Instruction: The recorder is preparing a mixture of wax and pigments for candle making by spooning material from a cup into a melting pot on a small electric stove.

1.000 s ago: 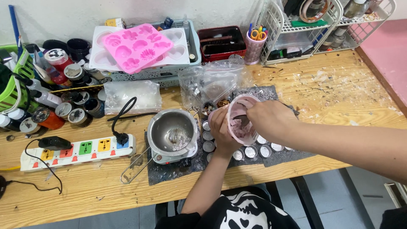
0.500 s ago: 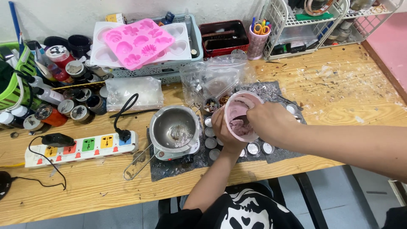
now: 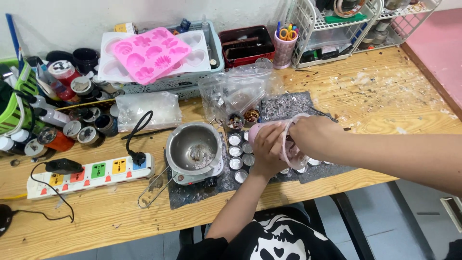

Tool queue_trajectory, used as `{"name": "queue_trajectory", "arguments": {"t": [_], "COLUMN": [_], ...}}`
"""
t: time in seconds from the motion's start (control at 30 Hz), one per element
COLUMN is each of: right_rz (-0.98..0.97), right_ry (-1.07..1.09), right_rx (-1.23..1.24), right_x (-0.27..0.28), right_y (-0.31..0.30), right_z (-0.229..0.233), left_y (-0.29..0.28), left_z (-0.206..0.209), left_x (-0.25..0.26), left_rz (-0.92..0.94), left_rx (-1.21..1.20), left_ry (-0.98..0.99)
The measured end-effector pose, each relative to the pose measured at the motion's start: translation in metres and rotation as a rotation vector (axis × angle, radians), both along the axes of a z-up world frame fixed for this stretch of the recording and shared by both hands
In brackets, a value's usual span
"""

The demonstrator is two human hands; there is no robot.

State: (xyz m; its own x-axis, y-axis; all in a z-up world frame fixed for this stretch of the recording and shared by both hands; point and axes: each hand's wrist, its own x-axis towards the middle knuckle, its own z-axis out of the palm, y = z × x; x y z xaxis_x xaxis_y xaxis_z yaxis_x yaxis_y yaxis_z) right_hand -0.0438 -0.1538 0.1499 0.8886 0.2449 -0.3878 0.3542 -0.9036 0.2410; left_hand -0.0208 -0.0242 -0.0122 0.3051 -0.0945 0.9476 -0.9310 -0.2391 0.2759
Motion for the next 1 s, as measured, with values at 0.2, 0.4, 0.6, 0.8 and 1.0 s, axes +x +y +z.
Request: {"name": "queue_trajectory", "arguments": {"t": [0.2, 0.4, 0.6, 0.8, 1.0], "right_rz": [-0.088, -0.109, -0.186, -0.174, -0.134], "right_ry": [0.061, 0.071, 0.127, 0.152, 0.255], "right_rx": [0.072, 0.121, 0.090, 0.086, 0.077], "right_x": [-0.002, -0.003, -0.001, 0.003, 0.034], "right_y": [-0.004, -0.002, 0.010, 0.012, -0.014], "right_z": [-0.010, -0.018, -0.012, -0.018, -0.043], "left_y": [0.003, 0.007, 0.008, 0.010, 0.005], "left_z": [0.003, -0.003, -0.003, -0.005, 0.003], "left_x": [0.004, 0.010, 0.009, 0.011, 0.014], "left_rz": [-0.067, -0.085, -0.089, -0.046, -0.005], "left_rx": [-0.003, -0.019, -0.016, 0.001, -0.038], "left_ry": [-0.019, -0.022, 0.010, 0.036, 0.055]}}
